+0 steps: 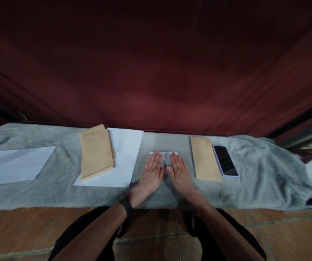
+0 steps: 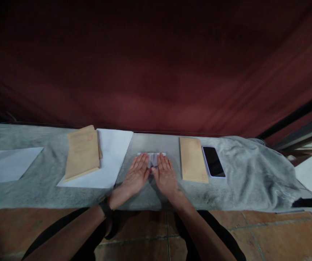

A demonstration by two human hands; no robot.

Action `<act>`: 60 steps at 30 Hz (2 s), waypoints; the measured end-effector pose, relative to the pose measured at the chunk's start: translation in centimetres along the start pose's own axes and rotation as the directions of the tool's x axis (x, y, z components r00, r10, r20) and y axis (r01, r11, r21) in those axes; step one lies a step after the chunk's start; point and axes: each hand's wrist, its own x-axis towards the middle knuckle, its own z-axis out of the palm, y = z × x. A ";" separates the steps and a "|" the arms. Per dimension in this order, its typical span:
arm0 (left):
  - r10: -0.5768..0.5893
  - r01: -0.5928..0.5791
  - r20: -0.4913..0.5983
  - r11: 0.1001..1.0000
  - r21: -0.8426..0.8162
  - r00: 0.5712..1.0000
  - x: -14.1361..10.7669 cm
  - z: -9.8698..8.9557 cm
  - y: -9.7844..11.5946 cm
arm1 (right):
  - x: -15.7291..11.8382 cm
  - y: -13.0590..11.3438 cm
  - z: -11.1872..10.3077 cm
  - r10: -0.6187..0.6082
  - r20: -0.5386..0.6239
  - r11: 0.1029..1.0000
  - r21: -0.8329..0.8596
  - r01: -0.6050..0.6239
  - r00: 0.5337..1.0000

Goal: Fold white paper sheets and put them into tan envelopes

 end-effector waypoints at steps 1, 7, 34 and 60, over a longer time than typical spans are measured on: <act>0.039 -0.039 0.009 0.999 -0.013 0.999 -0.2 0.2 0.4 | -0.2 -0.4 0.0 -0.037 0.024 0.999 0.020 0.037 0.999; 0.047 -0.046 0.037 0.999 -0.029 0.998 -1.0 1.9 0.8 | -1.4 -0.4 0.4 -0.071 0.040 0.996 -0.054 0.073 0.997; -0.198 0.199 0.019 0.980 -0.020 0.980 -1.0 0.8 0.5 | -0.2 1.6 1.7 0.048 0.021 0.972 -0.232 -0.041 0.999; -0.190 0.187 0.025 0.979 0.083 0.982 -0.3 1.1 0.4 | -0.5 1.9 2.9 -0.019 -0.118 0.975 -0.220 -0.007 0.993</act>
